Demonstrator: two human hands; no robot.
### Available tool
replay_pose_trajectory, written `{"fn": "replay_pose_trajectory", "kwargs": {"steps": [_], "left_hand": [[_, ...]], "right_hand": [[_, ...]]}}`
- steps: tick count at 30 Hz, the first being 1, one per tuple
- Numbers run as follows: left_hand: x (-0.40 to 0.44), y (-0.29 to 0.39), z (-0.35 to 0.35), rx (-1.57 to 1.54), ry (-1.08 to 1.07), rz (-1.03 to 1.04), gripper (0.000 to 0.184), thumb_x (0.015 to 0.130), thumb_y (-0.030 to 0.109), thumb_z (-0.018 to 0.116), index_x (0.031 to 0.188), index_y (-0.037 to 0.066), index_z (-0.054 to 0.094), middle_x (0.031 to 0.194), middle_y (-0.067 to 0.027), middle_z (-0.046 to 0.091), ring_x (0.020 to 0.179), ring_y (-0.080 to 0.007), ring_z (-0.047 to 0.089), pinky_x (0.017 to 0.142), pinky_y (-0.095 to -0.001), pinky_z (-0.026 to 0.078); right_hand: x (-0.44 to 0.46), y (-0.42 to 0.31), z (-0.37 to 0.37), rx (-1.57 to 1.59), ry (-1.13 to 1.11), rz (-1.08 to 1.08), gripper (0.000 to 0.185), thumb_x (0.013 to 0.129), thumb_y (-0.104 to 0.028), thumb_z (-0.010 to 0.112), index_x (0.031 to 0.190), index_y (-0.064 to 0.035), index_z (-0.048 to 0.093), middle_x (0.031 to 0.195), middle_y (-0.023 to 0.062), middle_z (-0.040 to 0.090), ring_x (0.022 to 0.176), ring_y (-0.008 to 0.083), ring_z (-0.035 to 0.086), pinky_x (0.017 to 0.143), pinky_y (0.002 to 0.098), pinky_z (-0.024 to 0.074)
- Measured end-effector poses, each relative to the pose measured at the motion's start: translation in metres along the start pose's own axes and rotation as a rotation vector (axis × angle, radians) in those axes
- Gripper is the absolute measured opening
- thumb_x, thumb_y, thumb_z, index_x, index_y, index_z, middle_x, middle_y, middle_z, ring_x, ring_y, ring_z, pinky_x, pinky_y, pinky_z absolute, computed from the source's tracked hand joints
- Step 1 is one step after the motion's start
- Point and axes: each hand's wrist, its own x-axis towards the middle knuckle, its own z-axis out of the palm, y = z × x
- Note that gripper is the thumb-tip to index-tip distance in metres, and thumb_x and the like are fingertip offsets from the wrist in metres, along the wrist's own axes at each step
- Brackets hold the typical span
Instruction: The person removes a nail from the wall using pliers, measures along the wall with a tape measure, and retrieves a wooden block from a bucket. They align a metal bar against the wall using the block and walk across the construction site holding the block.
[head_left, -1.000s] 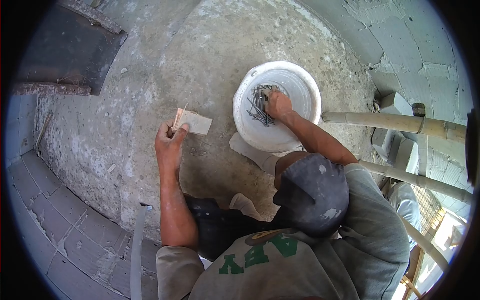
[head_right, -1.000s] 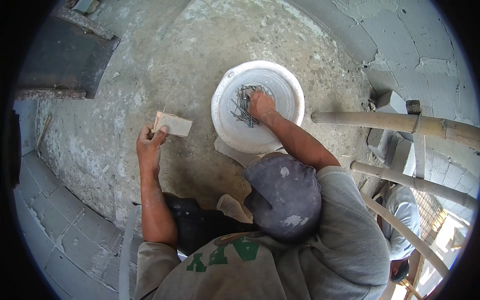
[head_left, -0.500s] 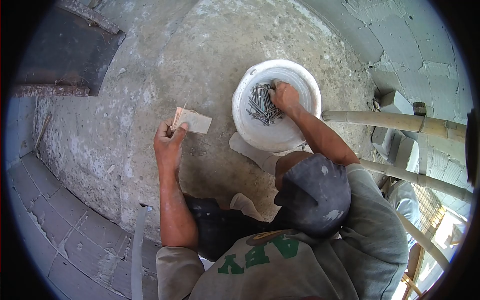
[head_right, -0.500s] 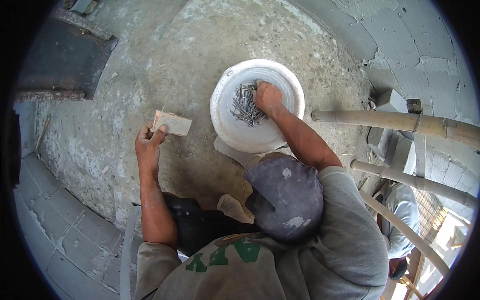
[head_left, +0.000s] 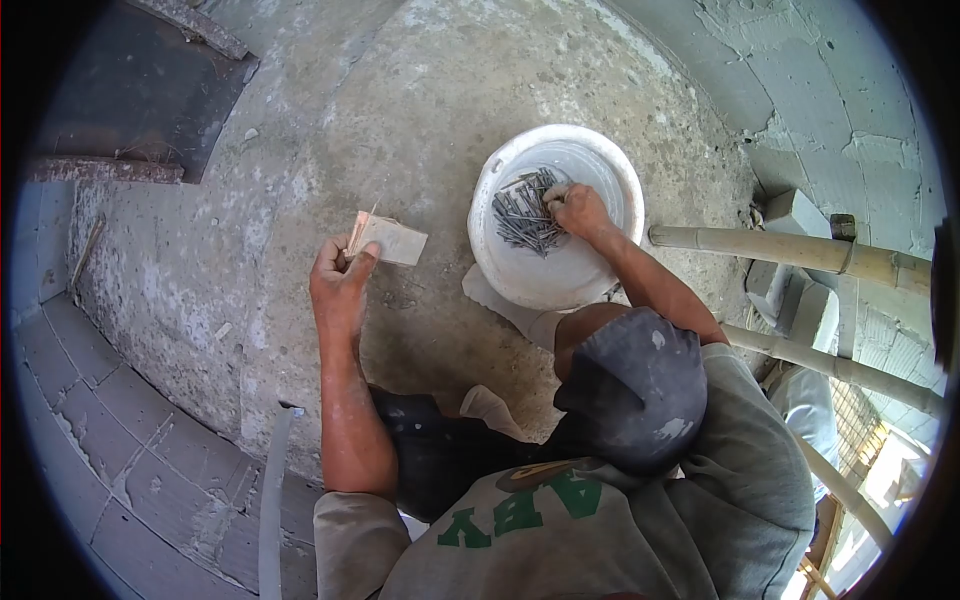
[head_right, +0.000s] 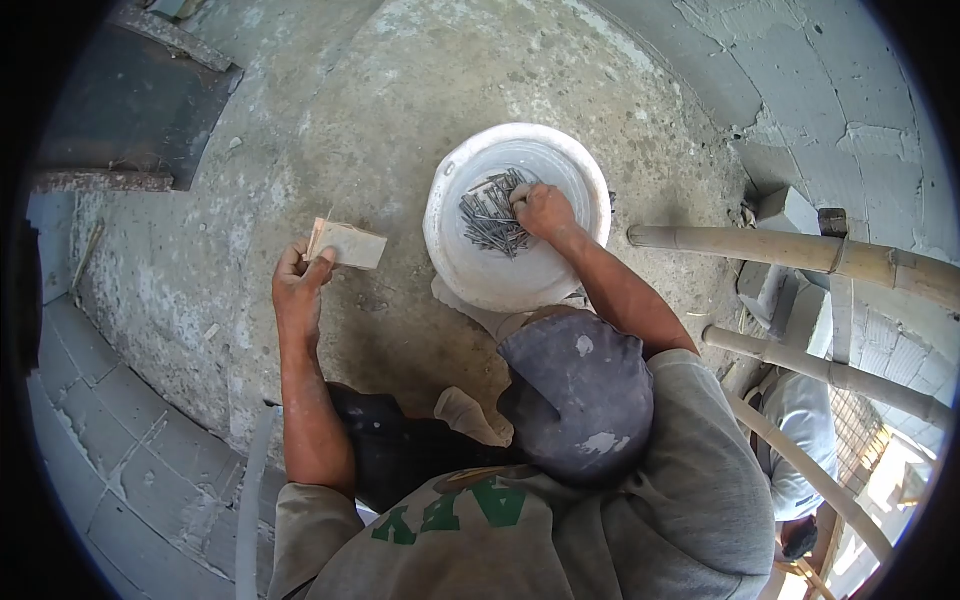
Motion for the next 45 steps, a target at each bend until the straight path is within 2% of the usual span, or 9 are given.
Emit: {"fn": "replay_pose_trajectory", "kwargs": {"steps": [5,11,17,20,23,26,32,41,45], "left_hand": [[-0.003,0.003,0.002,0.012,-0.014,-0.002,0.020,0.083,0.014,0.067,0.098,0.001,0.061,0.080,0.0000,0.060,0.071,-0.0053,0.050,0.065,-0.0203,0.038],[-0.007,0.001,-0.001,0.021,0.001,-0.004,0.020,0.083,0.013,0.067,0.098,0.001,0.061,0.081,-0.0003,0.061,0.073,-0.0060,0.051,0.067,-0.0209,0.039],[-0.009,-0.007,-0.011,0.007,0.016,-0.006,0.020,0.083,0.013,0.067,0.098,0.002,0.061,0.081,-0.0007,0.061,0.072,-0.0063,0.052,0.068,-0.0211,0.040],[-0.011,-0.003,-0.012,0.001,0.038,-0.001,0.020,0.083,0.013,0.067,0.098,0.002,0.061,0.081,-0.0008,0.061,0.072,-0.0063,0.052,0.068,-0.0210,0.040],[-0.010,-0.003,-0.013,-0.006,0.035,0.012,0.021,0.083,0.014,0.067,0.098,0.001,0.061,0.082,-0.0012,0.062,0.073,-0.0065,0.052,0.068,-0.0213,0.040],[-0.010,0.001,-0.010,0.039,0.021,0.009,0.022,0.083,0.016,0.067,0.099,0.001,0.061,0.082,-0.0018,0.062,0.073,-0.0068,0.052,0.067,-0.0217,0.040],[-0.009,-0.002,-0.006,0.035,0.009,-0.001,0.023,0.083,0.016,0.067,0.099,0.001,0.060,0.082,-0.0023,0.062,0.073,-0.0070,0.053,0.068,-0.0216,0.040],[-0.007,-0.005,-0.009,-0.021,0.022,0.013,0.024,0.083,0.015,0.067,0.100,0.000,0.061,0.082,-0.0022,0.062,0.072,-0.0068,0.053,0.067,-0.0217,0.041],[-0.009,-0.001,-0.014,-0.043,0.062,0.014,0.024,0.083,0.015,0.067,0.100,0.000,0.061,0.082,-0.0021,0.063,0.072,-0.0065,0.053,0.067,-0.0215,0.041]], "right_hand": [[0.023,-0.016,0.003,-0.134,-0.079,0.002,0.022,0.077,-0.018,0.054,0.088,-0.0101,0.071,0.090,0.0177,0.068,0.086,0.0326,0.066,0.081,0.0406,0.0516],[0.020,-0.039,0.025,-0.450,-0.005,0.014,0.028,0.077,-0.013,0.050,0.094,0.0037,0.066,0.097,0.0251,0.065,0.092,0.0379,0.064,0.084,0.0434,0.0507],[0.019,-0.047,0.026,-0.440,-0.044,0.009,0.026,0.078,-0.013,0.052,0.093,0.0021,0.067,0.099,0.0240,0.065,0.094,0.0370,0.064,0.085,0.0445,0.0502],[0.028,-0.023,0.021,-0.280,-0.019,-0.145,0.021,0.078,-0.014,0.056,0.088,0.0003,0.068,0.088,0.0176,0.068,0.076,0.0277,0.067,0.070,0.0387,0.0533],[0.029,-0.017,-0.004,0.518,-0.226,0.189,0.013,0.079,-0.012,0.060,0.084,-0.0025,0.068,0.074,0.0079,0.066,0.058,0.0152,0.060,0.054,0.0287,0.0480],[0.016,-0.028,-0.022,0.635,-0.128,0.219,0.011,0.081,-0.006,0.058,0.084,-0.0052,0.069,0.066,0.0011,0.061,0.053,0.0077,0.051,0.048,0.0224,0.0404],[0.018,-0.023,-0.023,0.615,-0.162,0.211,0.012,0.084,-0.007,0.056,0.085,-0.0052,0.068,0.071,0.0021,0.063,0.058,0.0095,0.056,0.051,0.0238,0.0457],[0.000,-0.022,-0.034,0.944,-0.142,0.201,0.010,0.088,-0.008,0.049,0.088,-0.0068,0.060,0.073,0.0007,0.061,0.059,0.0105,0.055,0.059,0.0240,0.0481],[-0.033,-0.030,-0.073,0.639,0.174,0.042,0.009,0.085,-0.013,0.056,0.088,-0.0057,0.061,0.071,0.0009,0.059,0.059,0.0100,0.053,0.059,0.0245,0.0446]]}}
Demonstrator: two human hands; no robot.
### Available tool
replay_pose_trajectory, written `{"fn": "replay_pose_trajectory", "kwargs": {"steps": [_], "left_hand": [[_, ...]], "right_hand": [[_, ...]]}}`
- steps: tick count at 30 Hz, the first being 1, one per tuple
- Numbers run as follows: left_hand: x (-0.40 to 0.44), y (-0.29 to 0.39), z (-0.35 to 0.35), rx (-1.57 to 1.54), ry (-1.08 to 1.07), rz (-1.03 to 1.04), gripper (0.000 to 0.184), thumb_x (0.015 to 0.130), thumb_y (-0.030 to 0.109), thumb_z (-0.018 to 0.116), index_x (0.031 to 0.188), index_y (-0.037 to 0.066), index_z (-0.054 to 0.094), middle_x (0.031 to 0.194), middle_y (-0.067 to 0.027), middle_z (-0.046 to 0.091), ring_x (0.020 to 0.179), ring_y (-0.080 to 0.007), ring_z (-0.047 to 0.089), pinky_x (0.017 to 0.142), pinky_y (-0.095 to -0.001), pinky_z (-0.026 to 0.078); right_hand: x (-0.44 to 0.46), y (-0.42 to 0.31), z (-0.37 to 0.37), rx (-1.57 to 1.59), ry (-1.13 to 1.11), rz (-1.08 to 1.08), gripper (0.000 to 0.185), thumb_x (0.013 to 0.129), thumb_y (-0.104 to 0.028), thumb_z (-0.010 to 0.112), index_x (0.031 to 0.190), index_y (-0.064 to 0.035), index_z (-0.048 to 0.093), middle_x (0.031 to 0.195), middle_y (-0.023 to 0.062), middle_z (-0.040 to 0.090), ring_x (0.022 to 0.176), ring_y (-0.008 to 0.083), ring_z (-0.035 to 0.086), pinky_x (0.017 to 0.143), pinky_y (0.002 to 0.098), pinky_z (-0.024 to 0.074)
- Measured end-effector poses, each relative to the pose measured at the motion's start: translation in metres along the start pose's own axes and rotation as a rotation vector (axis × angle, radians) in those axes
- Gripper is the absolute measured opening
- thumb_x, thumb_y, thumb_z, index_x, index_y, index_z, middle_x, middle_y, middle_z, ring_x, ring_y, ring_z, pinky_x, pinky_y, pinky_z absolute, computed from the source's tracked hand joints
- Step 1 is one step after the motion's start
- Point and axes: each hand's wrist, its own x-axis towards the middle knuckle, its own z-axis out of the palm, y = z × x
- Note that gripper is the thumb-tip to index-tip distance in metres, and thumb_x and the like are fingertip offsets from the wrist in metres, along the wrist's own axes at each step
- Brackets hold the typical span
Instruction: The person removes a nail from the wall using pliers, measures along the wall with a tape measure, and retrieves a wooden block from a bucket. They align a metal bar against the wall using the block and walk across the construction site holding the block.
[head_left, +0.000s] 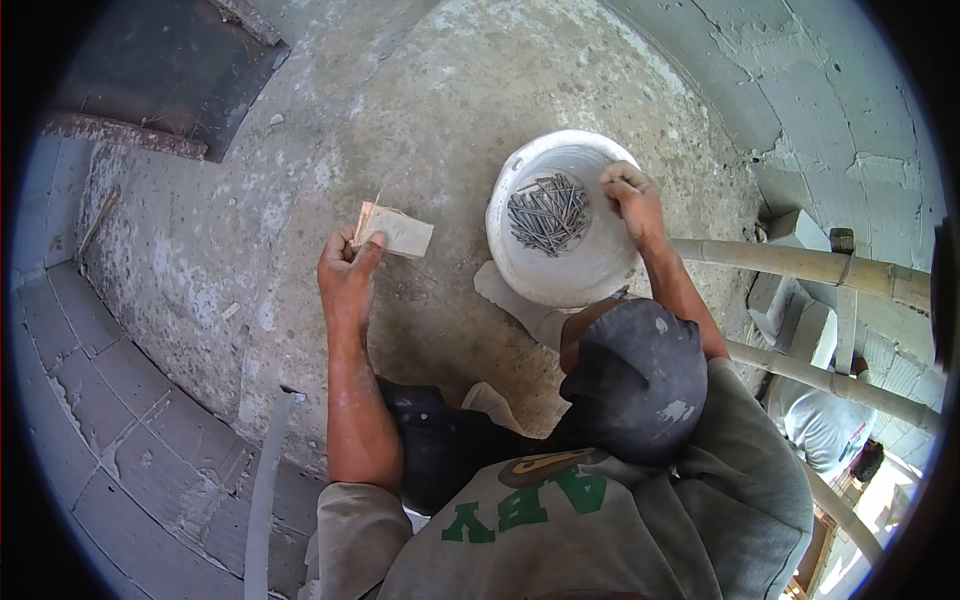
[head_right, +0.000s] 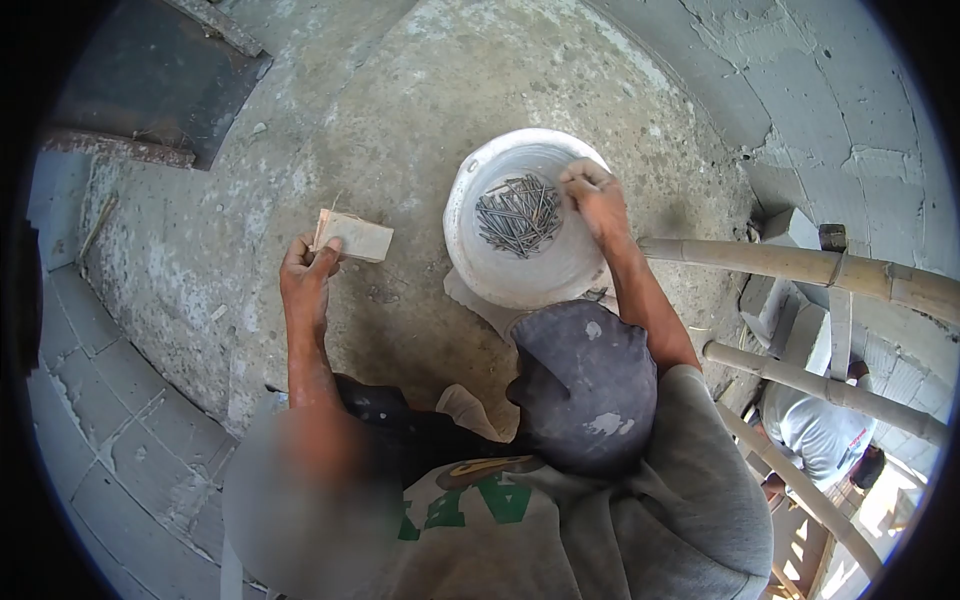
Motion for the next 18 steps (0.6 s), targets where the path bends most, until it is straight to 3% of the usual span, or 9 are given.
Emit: {"fn": "replay_pose_trajectory", "kwargs": {"steps": [4,7,10,11,13,14,17,18], "left_hand": [[-0.002,0.005,-0.003,-0.009,0.022,0.009,0.024,0.083,0.016,0.067,0.100,0.000,0.061,0.082,-0.0022,0.063,0.072,-0.0065,0.053,0.067,-0.0215,0.041],[-0.003,0.001,-0.006,-0.026,0.031,0.038,0.027,0.082,0.021,0.067,0.100,0.001,0.061,0.083,-0.0035,0.063,0.074,-0.0093,0.056,0.069,-0.0241,0.043],[-0.007,0.003,-0.008,-0.095,0.025,0.052,0.026,0.082,0.020,0.068,0.100,0.001,0.061,0.084,-0.0039,0.063,0.075,-0.0090,0.055,0.068,-0.0243,0.044],[-0.011,0.009,-0.008,-0.124,0.040,0.058,0.025,0.083,0.017,0.068,0.100,0.001,0.061,0.084,-0.0038,0.063,0.075,-0.0082,0.055,0.067,-0.0237,0.043],[-0.015,0.004,-0.006,-0.111,0.100,0.089,0.026,0.083,0.019,0.069,0.099,0.000,0.061,0.086,-0.0050,0.063,0.077,-0.0095,0.056,0.068,-0.0252,0.045],[-0.025,0.013,-0.003,-0.170,0.149,0.072,0.029,0.082,0.021,0.070,0.100,0.000,0.061,0.088,-0.0058,0.064,0.079,-0.0104,0.057,0.070,-0.0258,0.046],[-0.062,0.021,0.011,-0.448,0.171,0.137,0.032,0.083,0.022,0.069,0.101,-0.002,0.059,0.085,-0.0057,0.062,0.074,-0.0102,0.057,0.066,-0.0250,0.045],[-0.072,0.022,0.008,-0.520,0.161,0.103,0.031,0.083,0.021,0.068,0.101,-0.002,0.058,0.084,-0.0061,0.062,0.072,-0.0099,0.056,0.064,-0.0246,0.044]], "right_hand": [[-0.031,-0.022,-0.034,-0.433,0.476,-0.195,0.023,0.079,-0.023,0.067,0.084,-0.0022,0.061,0.071,0.0030,0.059,0.065,0.0156,0.055,0.063,0.0283,0.0447],[-0.034,0.042,-0.071,-0.778,0.592,-0.359,0.037,0.077,-0.036,0.071,0.082,-0.0012,0.061,0.071,0.0045,0.060,0.059,0.0133,0.053,0.055,0.0273,0.0427],[-0.067,0.019,-0.052,-0.214,0.169,0.376,0.048,0.075,-0.047,0.072,0.083,-0.0010,0.061,0.069,0.0061,0.058,0.052,0.0119,0.051,0.047,0.0279,0.0408],[-0.066,0.029,-0.053,-0.159,0.070,0.545,0.050,0.077,-0.051,0.069,0.088,-0.0020,0.062,0.068,0.0068,0.057,0.046,0.0096,0.048,0.041,0.0278,0.0373],[-0.045,0.096,-0.053,-0.437,-0.031,0.354,0.059,0.077,-0.050,0.066,0.100,0.0041,0.063,0.085,0.0129,0.064,0.068,0.0198,0.060,0.055,0.0324,0.0458],[-0.030,0.111,-0.067,-0.599,-0.170,0.160,0.055,0.079,-0.043,0.065,0.105,0.0061,0.061,0.096,0.0147,0.065,0.082,0.0229,0.061,0.067,0.0352,0.0486],[-0.013,0.069,-0.059,0.119,-0.121,0.595,0.036,0.078,-0.025,0.061,0.102,0.0023,0.062,0.085,0.0115,0.063,0.077,0.0245,0.061,0.068,0.0362,0.0484],[-0.014,0.048,-0.051,0.065,-0.208,0.489,0.032,0.078,-0.023,0.060,0.098,0.0016,0.061,0.080,0.0097,0.061,0.072,0.0234,0.060,0.063,0.0365,0.0468]]}}
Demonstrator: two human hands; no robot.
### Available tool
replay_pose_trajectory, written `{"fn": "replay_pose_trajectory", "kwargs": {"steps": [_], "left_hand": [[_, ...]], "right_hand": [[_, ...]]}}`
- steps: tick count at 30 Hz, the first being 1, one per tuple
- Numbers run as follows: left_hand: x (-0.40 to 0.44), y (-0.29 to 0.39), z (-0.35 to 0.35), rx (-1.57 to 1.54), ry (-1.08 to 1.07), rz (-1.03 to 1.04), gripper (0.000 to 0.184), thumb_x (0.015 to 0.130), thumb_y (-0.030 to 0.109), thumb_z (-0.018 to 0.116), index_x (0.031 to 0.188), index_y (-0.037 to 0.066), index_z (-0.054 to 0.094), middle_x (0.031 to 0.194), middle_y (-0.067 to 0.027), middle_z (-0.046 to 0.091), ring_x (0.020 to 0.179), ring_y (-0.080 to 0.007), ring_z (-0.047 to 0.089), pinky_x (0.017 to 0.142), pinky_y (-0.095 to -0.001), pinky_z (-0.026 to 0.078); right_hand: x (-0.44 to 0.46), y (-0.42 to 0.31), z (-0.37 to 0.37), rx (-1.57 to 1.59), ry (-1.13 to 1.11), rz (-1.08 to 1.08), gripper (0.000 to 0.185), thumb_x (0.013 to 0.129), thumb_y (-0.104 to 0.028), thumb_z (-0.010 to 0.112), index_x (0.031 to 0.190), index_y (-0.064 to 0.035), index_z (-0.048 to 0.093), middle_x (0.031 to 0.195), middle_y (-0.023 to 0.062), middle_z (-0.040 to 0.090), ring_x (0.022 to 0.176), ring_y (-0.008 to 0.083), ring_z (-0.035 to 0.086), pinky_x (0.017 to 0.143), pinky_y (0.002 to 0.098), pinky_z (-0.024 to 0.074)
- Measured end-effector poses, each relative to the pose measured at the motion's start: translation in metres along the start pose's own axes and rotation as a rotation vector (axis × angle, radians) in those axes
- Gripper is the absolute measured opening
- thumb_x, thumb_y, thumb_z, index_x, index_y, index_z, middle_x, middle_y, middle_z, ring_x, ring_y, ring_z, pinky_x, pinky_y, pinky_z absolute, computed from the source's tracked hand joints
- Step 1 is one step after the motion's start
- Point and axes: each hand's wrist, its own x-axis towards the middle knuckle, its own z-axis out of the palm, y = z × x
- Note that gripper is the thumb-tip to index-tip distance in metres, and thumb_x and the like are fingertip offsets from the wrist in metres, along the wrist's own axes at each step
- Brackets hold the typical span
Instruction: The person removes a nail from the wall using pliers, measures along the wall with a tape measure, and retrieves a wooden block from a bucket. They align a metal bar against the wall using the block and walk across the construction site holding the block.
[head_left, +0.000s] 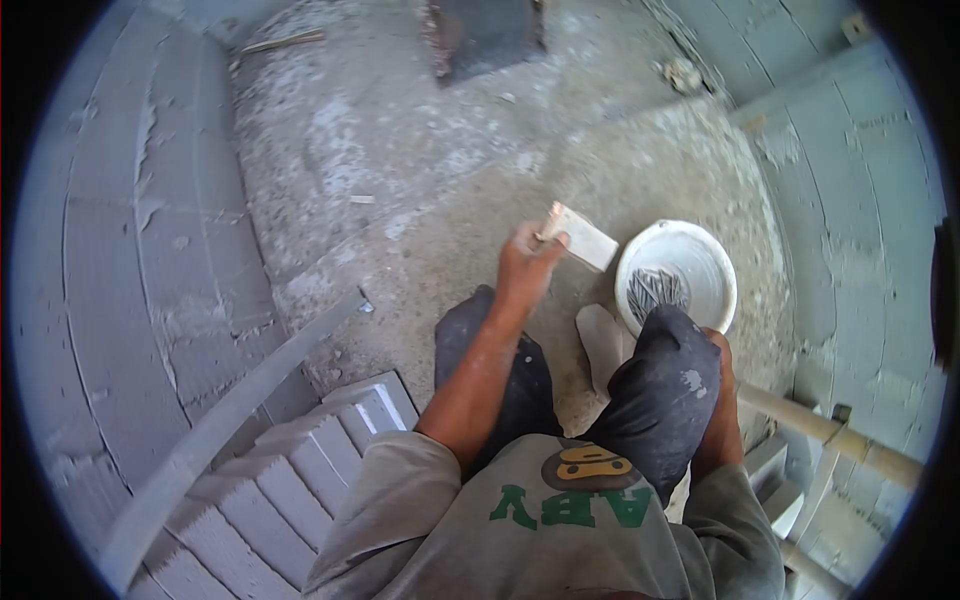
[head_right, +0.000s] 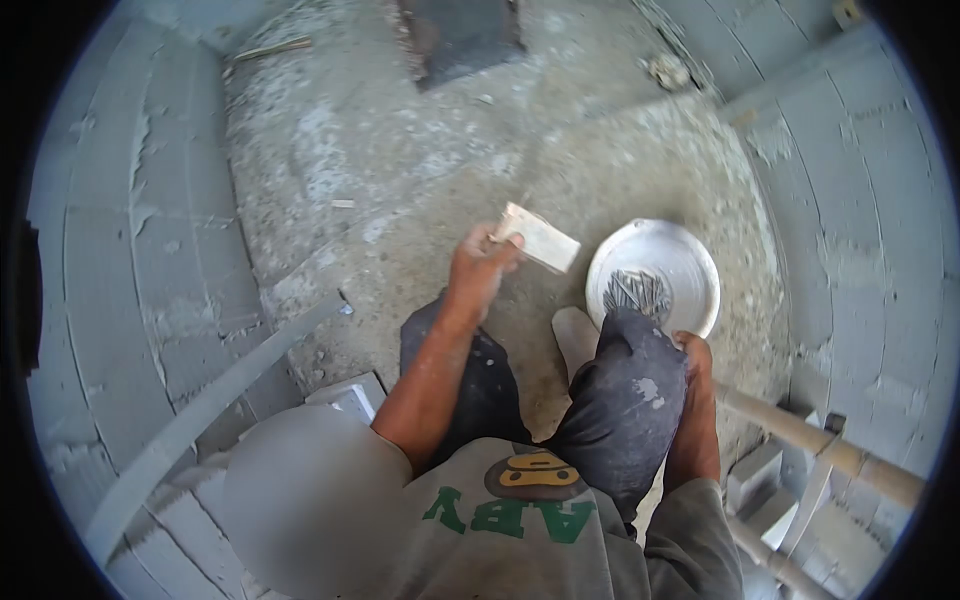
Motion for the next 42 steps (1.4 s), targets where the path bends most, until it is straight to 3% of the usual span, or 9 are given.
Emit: {"fn": "replay_pose_trajectory", "kwargs": {"steps": [3,8,13,22,26,31,35,39,42], "left_hand": [[-0.029,0.017,-0.018,-0.071,0.034,-0.110,0.036,0.085,0.024,0.066,0.109,0.000,0.055,0.093,-0.0079,0.064,0.079,-0.0142,0.061,0.072,-0.0283,0.047],[-0.119,0.085,-0.007,-0.098,0.218,0.041,0.039,0.085,0.025,0.065,0.113,0.001,0.053,0.096,-0.0081,0.064,0.083,-0.0154,0.062,0.076,-0.0302,0.047],[-0.134,0.094,-0.062,-0.081,0.377,0.147,0.038,0.086,0.025,0.065,0.114,0.002,0.054,0.098,-0.0071,0.064,0.085,-0.0144,0.061,0.077,-0.0291,0.047],[-0.134,0.084,-0.094,-0.229,0.791,0.053,0.030,0.086,0.022,0.067,0.110,0.006,0.058,0.091,-0.0004,0.065,0.079,-0.0066,0.057,0.069,-0.0221,0.043],[-0.116,0.088,-0.111,-0.309,1.050,0.186,0.027,0.086,0.017,0.067,0.108,0.004,0.059,0.087,0.0012,0.064,0.074,-0.0040,0.054,0.066,-0.0191,0.042],[-0.110,0.085,-0.123,-0.264,1.299,0.126,0.026,0.086,0.016,0.067,0.106,0.001,0.059,0.082,0.0018,0.062,0.071,-0.0047,0.053,0.065,-0.0196,0.041],[-0.081,0.077,-0.113,-0.189,1.275,0.056,0.026,0.084,0.015,0.068,0.105,0.001,0.061,0.082,-0.0018,0.063,0.072,-0.0078,0.056,0.066,-0.0225,0.044],[-0.056,0.106,-0.063,0.069,1.184,-0.162,0.023,0.084,0.014,0.068,0.104,0.003,0.063,0.088,-0.0033,0.066,0.078,-0.0094,0.058,0.070,-0.0250,0.046],[-0.057,0.124,-0.049,0.111,1.227,-0.096,0.023,0.084,0.014,0.068,0.105,0.005,0.064,0.084,-0.0032,0.065,0.076,-0.0092,0.057,0.070,-0.0254,0.047]], "right_hand": [[0.001,-0.052,0.033,-0.146,0.052,-0.072,0.025,0.076,-0.020,0.061,0.089,0.0011,0.060,0.069,0.0068,0.057,0.057,0.0196,0.055,0.050,0.0354,0.0402],[-0.092,-0.123,0.049,-0.415,0.200,-0.329,0.021,0.072,-0.020,0.065,0.074,0.0006,0.060,0.052,0.0049,0.049,0.038,0.0159,0.041,0.037,0.0324,0.0285],[-0.088,-0.177,0.125,-0.267,-0.021,-0.343,0.019,0.076,-0.023,0.062,0.071,-0.0049,0.058,0.051,0.0007,0.048,0.036,0.0109,0.038,0.034,0.0270,0.0247],[-0.031,-0.239,0.334,-0.556,-0.417,-0.315,0.017,0.078,-0.022,0.058,0.066,-0.0112,0.054,0.049,-0.0024,0.042,0.035,0.0094,0.034,0.033,0.0249,0.0205],[-0.009,-0.256,0.432,-0.564,-0.598,-0.294,0.013,0.079,-0.021,0.059,0.071,-0.0102,0.056,0.051,-0.0026,0.045,0.036,0.0090,0.034,0.033,0.0240,0.0223],[0.000,-0.271,0.526,-0.560,-0.820,-0.248,0.023,0.079,-0.027,0.067,0.077,-0.0060,0.058,0.055,0.0001,0.048,0.036,0.0101,0.036,0.032,0.0252,0.0220],[0.004,-0.280,0.535,-0.997,-0.831,-0.305,0.031,0.083,-0.036,0.065,0.076,-0.0059,0.061,0.055,0.0026,0.052,0.035,0.0100,0.036,0.032,0.0278,0.0239],[-0.024,-0.309,0.521,-1.210,-0.811,-0.560,0.035,0.082,-0.038,0.068,0.076,-0.0027,0.065,0.057,0.0038,0.056,0.044,0.0106,0.045,0.042,0.0283,0.0334],[-0.025,-0.309,0.536,-1.142,-0.863,-0.862,0.034,0.080,-0.034,0.069,0.080,0.0002,0.067,0.062,0.0043,0.059,0.054,0.0115,0.051,0.052,0.0283,0.0403]]}}
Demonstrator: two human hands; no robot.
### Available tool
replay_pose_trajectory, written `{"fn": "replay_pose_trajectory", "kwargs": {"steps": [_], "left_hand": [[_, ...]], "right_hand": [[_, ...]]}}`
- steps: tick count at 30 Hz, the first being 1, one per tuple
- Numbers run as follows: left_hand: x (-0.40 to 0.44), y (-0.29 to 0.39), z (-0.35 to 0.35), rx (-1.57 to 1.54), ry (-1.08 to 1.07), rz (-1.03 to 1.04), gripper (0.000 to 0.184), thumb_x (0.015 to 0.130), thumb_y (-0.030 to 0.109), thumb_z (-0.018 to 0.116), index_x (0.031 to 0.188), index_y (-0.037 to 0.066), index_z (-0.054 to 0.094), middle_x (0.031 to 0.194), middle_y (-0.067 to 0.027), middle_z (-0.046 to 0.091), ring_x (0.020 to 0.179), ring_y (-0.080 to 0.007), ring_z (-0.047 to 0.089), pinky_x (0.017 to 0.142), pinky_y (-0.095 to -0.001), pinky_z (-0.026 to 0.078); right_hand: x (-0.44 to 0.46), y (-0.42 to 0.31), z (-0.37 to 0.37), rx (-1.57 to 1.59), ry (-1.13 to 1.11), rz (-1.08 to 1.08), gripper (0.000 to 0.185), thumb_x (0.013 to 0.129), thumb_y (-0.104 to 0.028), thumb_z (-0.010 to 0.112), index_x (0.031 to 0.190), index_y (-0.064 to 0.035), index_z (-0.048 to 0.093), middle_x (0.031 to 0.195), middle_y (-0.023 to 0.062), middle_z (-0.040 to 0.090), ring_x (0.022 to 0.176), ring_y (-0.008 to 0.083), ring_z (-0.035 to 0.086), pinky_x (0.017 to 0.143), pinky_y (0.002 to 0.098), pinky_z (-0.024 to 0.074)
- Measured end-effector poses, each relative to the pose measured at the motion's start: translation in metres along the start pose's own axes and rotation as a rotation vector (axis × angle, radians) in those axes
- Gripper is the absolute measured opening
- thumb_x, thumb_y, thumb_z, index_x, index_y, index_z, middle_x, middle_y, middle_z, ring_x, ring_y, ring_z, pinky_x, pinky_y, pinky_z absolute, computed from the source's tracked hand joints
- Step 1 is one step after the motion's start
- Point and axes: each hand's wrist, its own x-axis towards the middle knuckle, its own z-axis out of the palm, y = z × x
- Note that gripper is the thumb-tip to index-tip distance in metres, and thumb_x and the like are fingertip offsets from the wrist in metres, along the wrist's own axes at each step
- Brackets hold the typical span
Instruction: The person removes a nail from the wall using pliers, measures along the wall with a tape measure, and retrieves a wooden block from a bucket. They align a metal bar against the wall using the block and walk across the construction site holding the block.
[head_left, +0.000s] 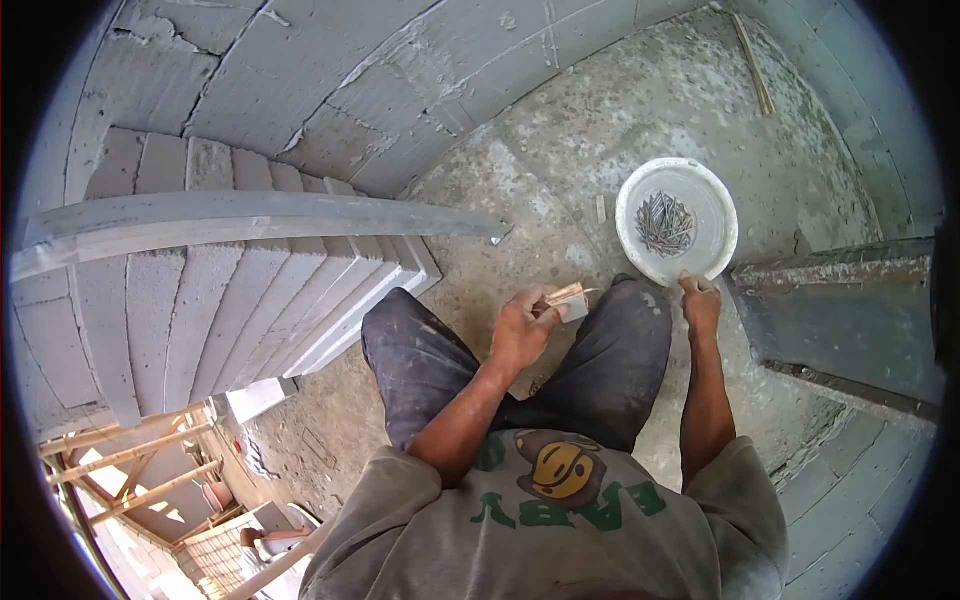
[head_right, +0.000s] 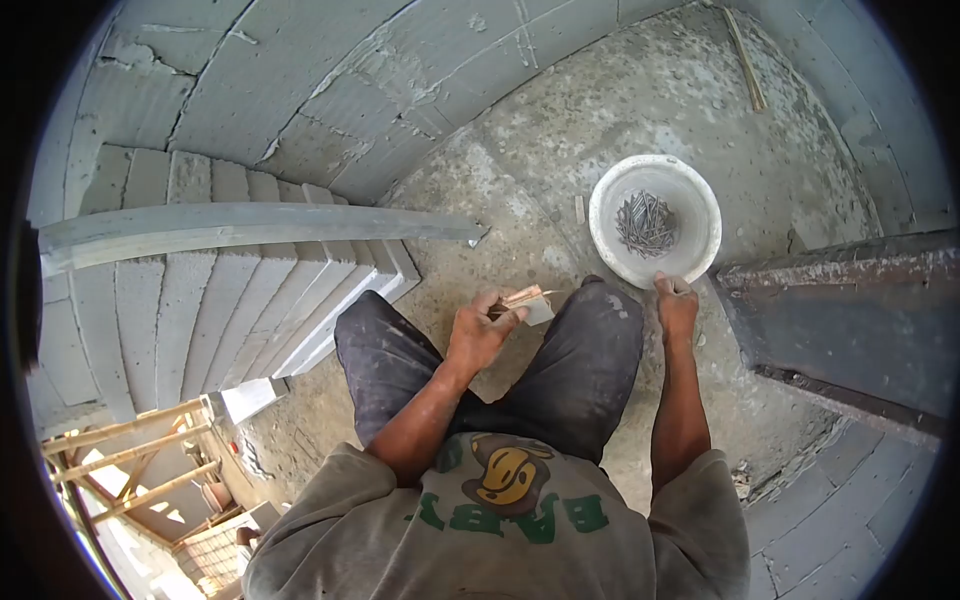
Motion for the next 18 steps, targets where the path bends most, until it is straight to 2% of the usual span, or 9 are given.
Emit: {"fn": "replay_pose_trajectory", "kwargs": {"steps": [2,4,6,8,12,15,16,18], "left_hand": [[0.002,0.002,-0.009,0.087,-0.002,0.013,0.025,0.084,0.018,0.067,0.106,0.006,0.065,0.088,-0.0082,0.066,0.081,-0.0159,0.061,0.073,-0.0303,0.048],[-0.001,0.001,-0.020,0.128,0.026,0.005,0.027,0.083,0.020,0.068,0.106,0.007,0.065,0.090,-0.0102,0.066,0.083,-0.0192,0.063,0.075,-0.0324,0.048],[-0.001,0.001,-0.029,0.124,0.078,-0.005,0.027,0.082,0.019,0.068,0.107,0.008,0.065,0.091,-0.0090,0.066,0.083,-0.0190,0.063,0.076,-0.0317,0.048],[-0.004,0.008,-0.037,0.037,0.103,-0.009,0.027,0.082,0.017,0.069,0.106,0.007,0.065,0.092,-0.0087,0.067,0.084,-0.0184,0.063,0.076,-0.0310,0.048],[-0.021,0.023,-0.052,-0.140,0.059,-0.019,0.025,0.084,0.011,0.068,0.106,0.002,0.063,0.089,-0.0035,0.066,0.081,-0.0104,0.058,0.075,-0.0257,0.047],[-0.030,0.025,-0.065,-0.136,0.071,-0.025,0.027,0.081,0.010,0.069,0.107,0.002,0.063,0.093,-0.0085,0.068,0.090,-0.0143,0.063,0.080,-0.0284,0.049],[-0.033,0.031,-0.071,-0.087,0.145,-0.043,0.034,0.083,0.012,0.068,0.114,0.000,0.058,0.100,-0.0118,0.065,0.093,-0.0162,0.062,0.082,-0.0293,0.049],[-0.030,0.023,-0.084,-0.137,0.423,0.047,0.041,0.084,0.014,0.068,0.119,-0.002,0.053,0.105,-0.0149,0.063,0.096,-0.0189,0.061,0.082,-0.0302,0.050]], "right_hand": [[-0.025,-0.078,0.006,-0.025,-0.010,-0.223,0.031,0.080,-0.030,0.070,0.083,0.0007,0.068,0.066,0.0048,0.062,0.061,0.0118,0.055,0.060,0.0280,0.0436],[-0.036,-0.117,0.023,0.073,-0.240,-0.418,0.029,0.079,-0.027,0.069,0.093,-0.0020,0.069,0.076,0.0067,0.066,0.068,0.0133,0.058,0.066,0.0287,0.0466],[-0.058,-0.150,0.040,-0.023,-0.457,-0.592,0.031,0.077,-0.026,0.070,0.098,-0.0028,0.068,0.085,0.0100,0.068,0.073,0.0156,0.061,0.070,0.0291,0.0478],[-0.083,-0.169,0.053,-0.085,-0.728,-0.571,0.034,0.077,-0.026,0.070,0.102,-0.0035,0.066,0.090,0.0128,0.068,0.079,0.0197,0.063,0.073,0.0312,0.0489],[-0.111,-0.143,0.094,-0.040,-0.905,-0.609,0.035,0.077,-0.025,0.070,0.103,-0.0025,0.065,0.089,0.0149,0.067,0.081,0.0230,0.064,0.076,0.0323,0.0489],[-0.120,-0.129,0.106,-0.017,-0.971,-0.544,0.035,0.078,-0.024,0.069,0.104,-0.0013,0.065,0.090,0.0162,0.067,0.082,0.0246,0.065,0.077,0.0330,0.0489],[-0.124,-0.131,0.109,-0.003,-0.967,-0.537,0.035,0.078,-0.024,0.069,0.104,-0.0010,0.065,0.090,0.0163,0.067,0.081,0.0247,0.065,0.077,0.0331,0.0489],[-0.128,-0.134,0.112,0.035,-0.966,-0.510,0.035,0.078,-0.024,0.070,0.104,-0.0009,0.065,0.090,0.0155,0.068,0.081,0.0238,0.065,0.077,0.0338,0.0487]]}}
